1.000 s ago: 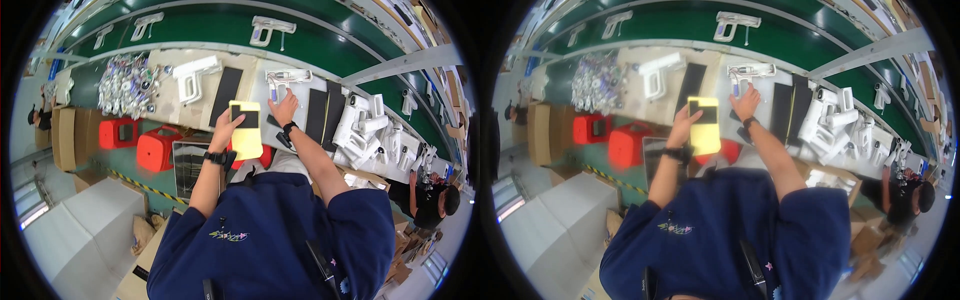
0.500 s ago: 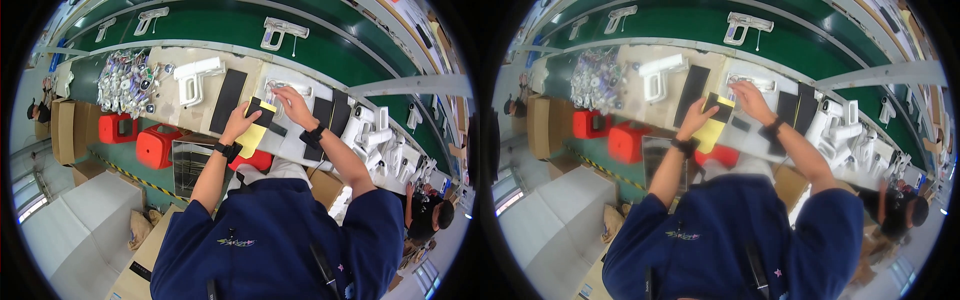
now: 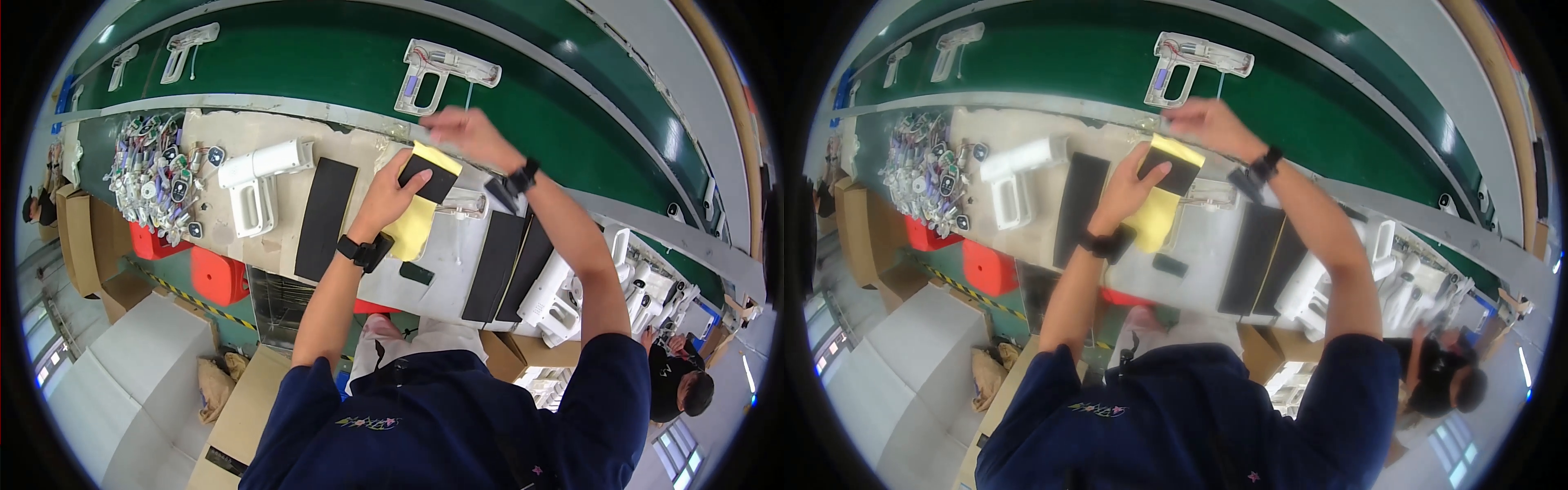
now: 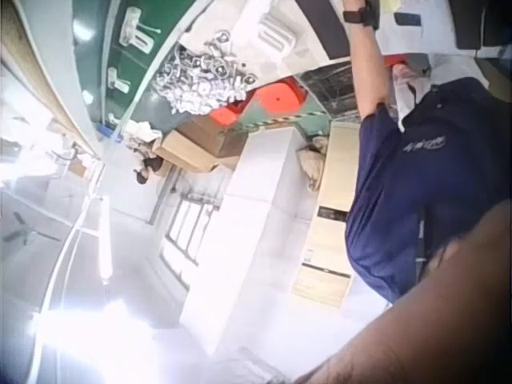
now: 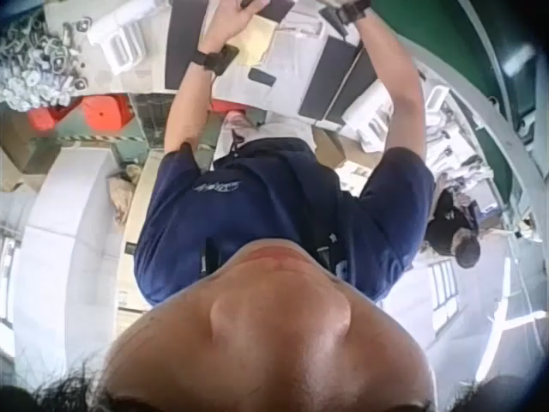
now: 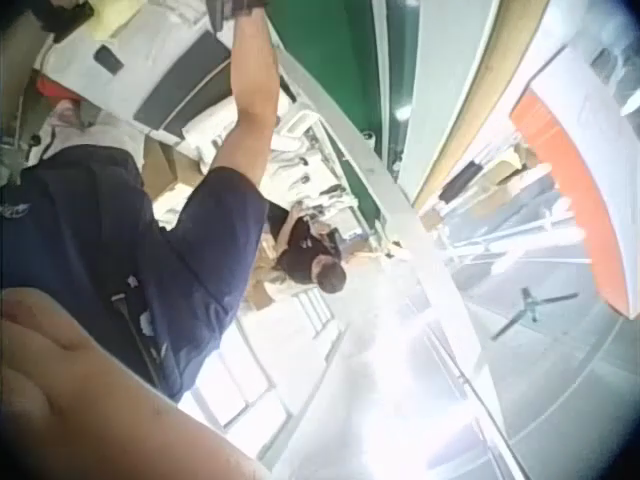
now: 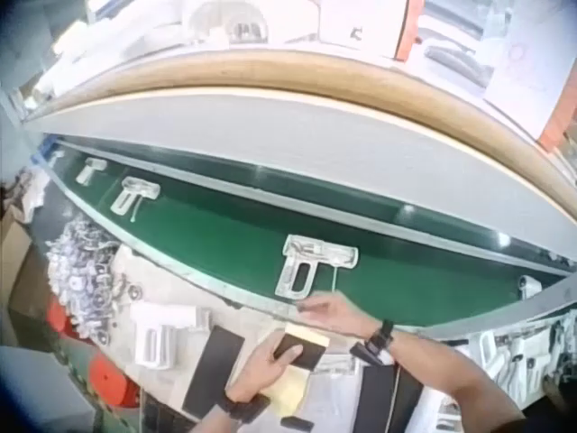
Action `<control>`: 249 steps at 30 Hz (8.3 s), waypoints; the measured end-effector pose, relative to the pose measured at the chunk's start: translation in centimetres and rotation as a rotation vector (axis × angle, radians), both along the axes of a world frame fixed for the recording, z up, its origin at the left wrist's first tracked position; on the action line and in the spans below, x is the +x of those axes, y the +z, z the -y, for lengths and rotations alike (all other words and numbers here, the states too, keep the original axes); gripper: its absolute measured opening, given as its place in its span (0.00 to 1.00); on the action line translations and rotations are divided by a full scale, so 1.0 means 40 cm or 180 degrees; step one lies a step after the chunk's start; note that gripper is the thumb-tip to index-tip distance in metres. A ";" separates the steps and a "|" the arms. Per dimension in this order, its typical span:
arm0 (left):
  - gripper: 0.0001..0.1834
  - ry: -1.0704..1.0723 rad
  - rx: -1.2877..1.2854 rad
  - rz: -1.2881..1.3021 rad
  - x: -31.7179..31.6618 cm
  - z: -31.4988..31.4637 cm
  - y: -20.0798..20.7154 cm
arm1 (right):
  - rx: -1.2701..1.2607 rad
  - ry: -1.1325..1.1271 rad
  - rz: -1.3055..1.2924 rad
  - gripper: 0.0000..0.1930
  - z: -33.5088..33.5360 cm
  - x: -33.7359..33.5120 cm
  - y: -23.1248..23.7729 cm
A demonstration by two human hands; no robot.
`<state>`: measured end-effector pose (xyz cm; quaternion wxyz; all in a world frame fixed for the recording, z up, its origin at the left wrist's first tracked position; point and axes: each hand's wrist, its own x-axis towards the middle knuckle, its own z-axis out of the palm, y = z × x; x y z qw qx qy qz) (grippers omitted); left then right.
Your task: Packing white plastic component housings into a box and then assembling parts at a workbench.
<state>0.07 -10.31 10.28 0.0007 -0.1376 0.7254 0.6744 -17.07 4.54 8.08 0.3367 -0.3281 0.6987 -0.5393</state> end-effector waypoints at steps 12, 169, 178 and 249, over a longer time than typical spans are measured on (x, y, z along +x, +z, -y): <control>0.16 0.0891 0.1177 0.1157 0.049 -0.046 -0.039 | 0.0828 -0.0896 -0.3080 0.15 0.036 -0.382 -0.222; 0.22 -0.0574 0.0225 0.1259 0.558 -0.151 -0.012 | 0.1449 -0.1270 0.2172 0.33 -0.494 -0.138 -0.055; 0.26 0.0084 -0.0583 0.0236 0.250 -0.293 0.212 | -0.0964 -0.1598 0.2774 0.30 -0.302 0.391 0.192; 0.24 0.0343 0.0215 0.0325 0.712 -0.024 0.247 | 0.0442 -0.0005 -0.1201 0.14 -0.081 0.862 0.348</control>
